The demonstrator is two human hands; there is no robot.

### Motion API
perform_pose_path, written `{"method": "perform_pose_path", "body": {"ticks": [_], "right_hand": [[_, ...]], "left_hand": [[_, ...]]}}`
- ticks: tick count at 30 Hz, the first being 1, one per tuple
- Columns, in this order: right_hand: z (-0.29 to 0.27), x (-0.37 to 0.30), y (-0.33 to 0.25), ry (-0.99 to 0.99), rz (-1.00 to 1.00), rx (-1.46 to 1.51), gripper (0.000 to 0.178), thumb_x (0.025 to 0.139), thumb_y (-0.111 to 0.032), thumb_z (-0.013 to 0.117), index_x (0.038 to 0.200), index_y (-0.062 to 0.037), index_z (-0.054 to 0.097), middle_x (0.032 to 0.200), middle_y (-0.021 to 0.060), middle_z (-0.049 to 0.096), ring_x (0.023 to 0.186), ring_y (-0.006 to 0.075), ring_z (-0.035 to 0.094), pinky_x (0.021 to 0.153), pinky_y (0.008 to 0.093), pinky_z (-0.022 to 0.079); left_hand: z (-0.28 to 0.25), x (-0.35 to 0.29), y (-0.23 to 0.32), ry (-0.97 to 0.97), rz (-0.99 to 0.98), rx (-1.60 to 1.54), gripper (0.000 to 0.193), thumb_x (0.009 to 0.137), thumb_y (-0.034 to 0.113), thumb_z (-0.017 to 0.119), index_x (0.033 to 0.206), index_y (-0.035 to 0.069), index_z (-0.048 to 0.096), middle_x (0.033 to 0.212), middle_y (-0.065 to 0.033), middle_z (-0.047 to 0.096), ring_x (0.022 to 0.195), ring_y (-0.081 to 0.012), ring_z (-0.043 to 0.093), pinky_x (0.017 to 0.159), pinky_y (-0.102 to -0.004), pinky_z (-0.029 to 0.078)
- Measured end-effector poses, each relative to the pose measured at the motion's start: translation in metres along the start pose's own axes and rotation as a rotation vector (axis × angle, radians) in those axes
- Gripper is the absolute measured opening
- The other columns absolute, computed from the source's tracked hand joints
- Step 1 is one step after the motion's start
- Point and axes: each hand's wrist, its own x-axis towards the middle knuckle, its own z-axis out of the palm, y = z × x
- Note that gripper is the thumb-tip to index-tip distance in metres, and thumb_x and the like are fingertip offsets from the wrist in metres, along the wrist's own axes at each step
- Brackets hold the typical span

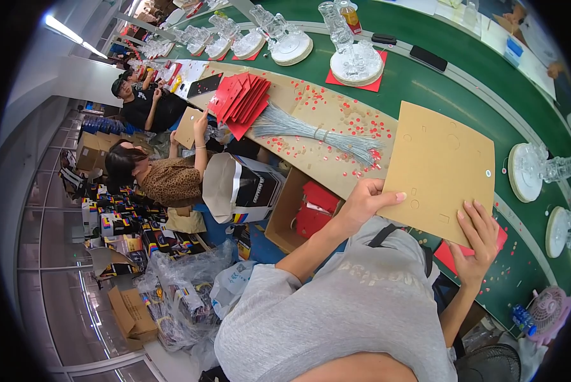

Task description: Assembling and packaging light fixture components on a factory assembly line.

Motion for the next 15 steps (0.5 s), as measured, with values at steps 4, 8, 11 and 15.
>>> {"method": "perform_pose_path", "body": {"ticks": [4, 8, 11, 15], "right_hand": [[0.001, 0.000, -0.001, -0.003, 0.001, 0.002, 0.050, 0.062, -0.014, 0.082, 0.110, -0.0054, 0.074, 0.122, 0.0115, 0.068, 0.123, 0.0323, 0.058, 0.099, 0.0437, 0.040], [0.000, -0.002, -0.001, -0.001, 0.010, -0.008, 0.050, 0.062, -0.015, 0.082, 0.110, -0.0055, 0.074, 0.123, 0.0113, 0.068, 0.124, 0.0321, 0.058, 0.100, 0.0441, 0.040], [-0.006, -0.004, -0.001, 0.004, 0.031, -0.018, 0.049, 0.063, -0.018, 0.082, 0.110, -0.0065, 0.074, 0.123, 0.0109, 0.068, 0.124, 0.0317, 0.058, 0.101, 0.0452, 0.039], [-0.025, 0.005, 0.001, -0.059, 0.064, -0.075, 0.048, 0.068, -0.025, 0.078, 0.112, -0.0072, 0.073, 0.122, 0.0107, 0.068, 0.124, 0.0329, 0.057, 0.106, 0.0475, 0.036]], "left_hand": [[-0.001, -0.003, 0.001, 0.010, 0.026, 0.016, 0.032, 0.087, 0.016, 0.069, 0.108, -0.008, 0.069, 0.097, -0.0130, 0.072, 0.086, -0.0132, 0.067, 0.079, -0.0254, 0.051], [0.003, -0.001, 0.003, -0.014, 0.016, -0.029, 0.028, 0.086, 0.014, 0.069, 0.106, -0.007, 0.070, 0.094, -0.0106, 0.072, 0.083, -0.0118, 0.067, 0.078, -0.0252, 0.051], [-0.010, 0.004, -0.007, -0.023, 0.013, 0.051, 0.028, 0.094, 0.023, 0.061, 0.099, -0.003, 0.071, 0.091, -0.0059, 0.071, 0.081, -0.0103, 0.064, 0.076, -0.0256, 0.050], [-0.042, 0.012, -0.036, 0.090, 0.249, -0.203, 0.039, 0.103, 0.035, 0.043, 0.105, 0.004, 0.067, 0.104, -0.0085, 0.071, 0.099, -0.0167, 0.064, 0.090, -0.0337, 0.044]]}}
